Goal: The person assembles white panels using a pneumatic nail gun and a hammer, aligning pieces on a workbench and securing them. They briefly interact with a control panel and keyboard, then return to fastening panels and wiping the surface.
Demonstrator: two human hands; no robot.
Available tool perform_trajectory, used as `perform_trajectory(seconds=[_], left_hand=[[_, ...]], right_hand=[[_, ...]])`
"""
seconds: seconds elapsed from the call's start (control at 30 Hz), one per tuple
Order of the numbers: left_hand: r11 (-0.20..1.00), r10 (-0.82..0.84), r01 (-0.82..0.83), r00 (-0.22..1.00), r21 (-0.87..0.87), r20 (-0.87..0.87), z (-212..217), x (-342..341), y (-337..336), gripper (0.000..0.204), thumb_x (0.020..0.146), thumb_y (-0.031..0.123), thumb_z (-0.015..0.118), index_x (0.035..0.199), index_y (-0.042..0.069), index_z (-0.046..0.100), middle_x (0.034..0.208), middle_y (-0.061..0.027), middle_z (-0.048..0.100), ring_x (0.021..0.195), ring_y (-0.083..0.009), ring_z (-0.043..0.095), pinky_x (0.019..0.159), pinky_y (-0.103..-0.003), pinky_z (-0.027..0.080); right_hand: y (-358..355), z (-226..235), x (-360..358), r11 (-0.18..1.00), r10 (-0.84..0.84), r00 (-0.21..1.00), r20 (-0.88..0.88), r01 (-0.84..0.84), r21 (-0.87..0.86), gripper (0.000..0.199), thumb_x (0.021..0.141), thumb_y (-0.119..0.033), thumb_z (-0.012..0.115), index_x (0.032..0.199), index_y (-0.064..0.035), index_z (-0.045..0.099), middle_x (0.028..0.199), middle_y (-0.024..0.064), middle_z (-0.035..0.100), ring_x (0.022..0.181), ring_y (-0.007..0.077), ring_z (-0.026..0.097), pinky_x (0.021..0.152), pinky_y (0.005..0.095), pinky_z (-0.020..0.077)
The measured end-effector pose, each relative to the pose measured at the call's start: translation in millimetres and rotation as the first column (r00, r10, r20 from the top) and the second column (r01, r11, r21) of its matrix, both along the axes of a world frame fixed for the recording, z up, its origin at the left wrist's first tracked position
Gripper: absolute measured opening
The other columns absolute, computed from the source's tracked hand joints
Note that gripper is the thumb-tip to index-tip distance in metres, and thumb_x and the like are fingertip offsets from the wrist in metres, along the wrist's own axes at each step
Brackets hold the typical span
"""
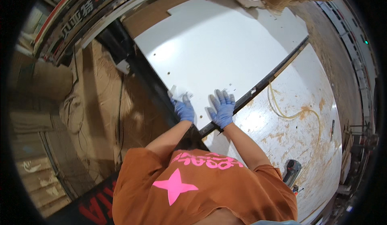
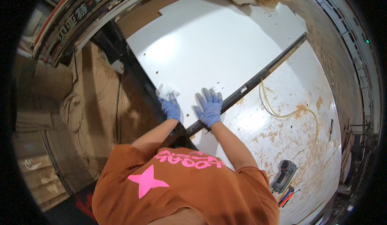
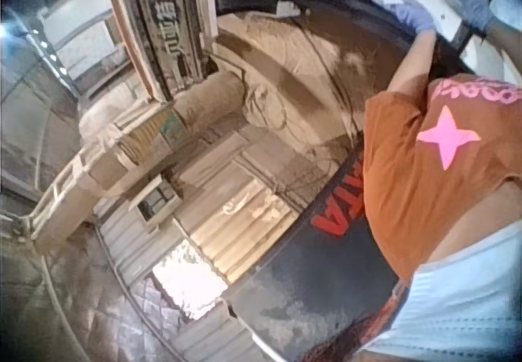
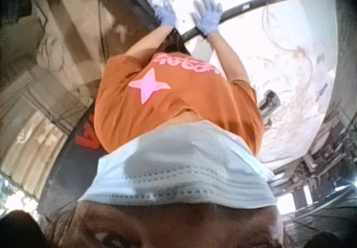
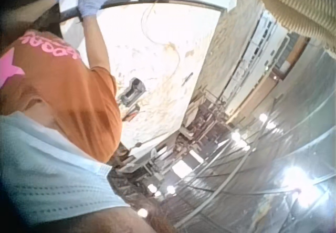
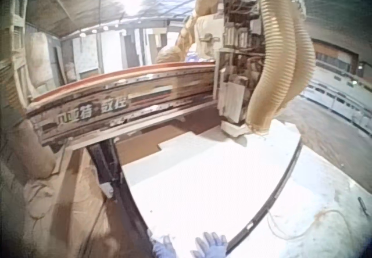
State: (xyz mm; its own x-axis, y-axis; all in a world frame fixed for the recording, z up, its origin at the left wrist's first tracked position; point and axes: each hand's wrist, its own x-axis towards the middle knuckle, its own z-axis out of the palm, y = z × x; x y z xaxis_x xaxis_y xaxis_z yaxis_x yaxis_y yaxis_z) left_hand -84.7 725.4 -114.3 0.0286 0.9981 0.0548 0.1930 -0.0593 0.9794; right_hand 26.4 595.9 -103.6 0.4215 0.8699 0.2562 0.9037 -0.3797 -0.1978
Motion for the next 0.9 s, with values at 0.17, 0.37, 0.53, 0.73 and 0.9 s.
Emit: perform_trajectory(seconds=[0.17, 0.37, 0.53, 0.73, 0.9], left_hand=[[0.998, -0.022, 0.025, 0.998, 0.052, -0.066, -5, 1, 8, 0.068, 0.091, 0.012, 0.054, 0.146, 0.0, 0.016, 0.135, -0.0214, 0.041, 0.113, -0.0298, 0.053, 0.096, -0.035, 0.044], [0.946, 0.003, 0.107, 0.941, 0.307, -0.339, 4, -10, 9, 0.06, 0.086, 0.019, 0.065, 0.135, 0.0, 0.036, 0.129, -0.0202, 0.046, 0.119, -0.0308, 0.046, 0.104, -0.039, 0.035], [0.993, -0.054, 0.068, 0.988, 0.093, -0.147, -11, -19, 27, 0.061, 0.085, 0.022, 0.065, 0.135, -0.004, 0.04, 0.131, -0.0197, 0.049, 0.122, -0.0316, 0.047, 0.104, -0.037, 0.035], [0.925, -0.276, 0.316, 0.94, -0.212, 0.199, 43, -38, 49, 0.032, 0.089, 0.024, 0.066, 0.11, 0.001, 0.062, 0.099, -0.0051, 0.065, 0.088, -0.0132, 0.058, 0.081, -0.028, 0.046], [0.84, -0.338, 0.448, 0.874, -0.307, 0.35, 64, -34, 34, 0.029, 0.09, 0.026, 0.065, 0.104, 0.0, 0.064, 0.09, -0.0047, 0.067, 0.08, -0.012, 0.058, 0.073, -0.028, 0.048]], right_hand=[[4, 7, 1, 0.999, -0.002, 0.999, -0.054, 0.004, 0.053, 0.057, 0.08, -0.044, 0.059, 0.132, -0.0215, 0.054, 0.146, 0.0087, 0.04, 0.136, 0.0299, 0.03, 0.111, 0.0512, 0.0125], [1, 4, -2, 1.0, -0.003, 1.0, 0.018, 0.003, -0.011, 0.058, 0.081, -0.05, 0.057, 0.132, -0.0217, 0.054, 0.145, 0.0084, 0.04, 0.134, 0.0311, 0.031, 0.111, 0.054, 0.0147], [0, 1, 0, 0.998, 0.015, 1.0, -0.009, -0.014, 0.054, 0.057, 0.078, -0.051, 0.061, 0.126, -0.0211, 0.058, 0.14, 0.0089, 0.045, 0.132, 0.0309, 0.034, 0.11, 0.0532, 0.0162], [37, 51, -3, 0.933, 0.102, 0.568, -0.817, 0.231, 0.276, 0.034, 0.084, -0.022, 0.066, 0.115, -0.0091, 0.063, 0.108, 0.0108, 0.066, 0.104, 0.0216, 0.06, 0.099, 0.0343, 0.0403], [79, 91, -16, 0.903, 0.313, 0.352, -0.882, 0.177, 0.391, 0.026, 0.084, -0.013, 0.067, 0.108, -0.0036, 0.062, 0.104, 0.0105, 0.065, 0.095, 0.0172, 0.063, 0.086, 0.0299, 0.051]])
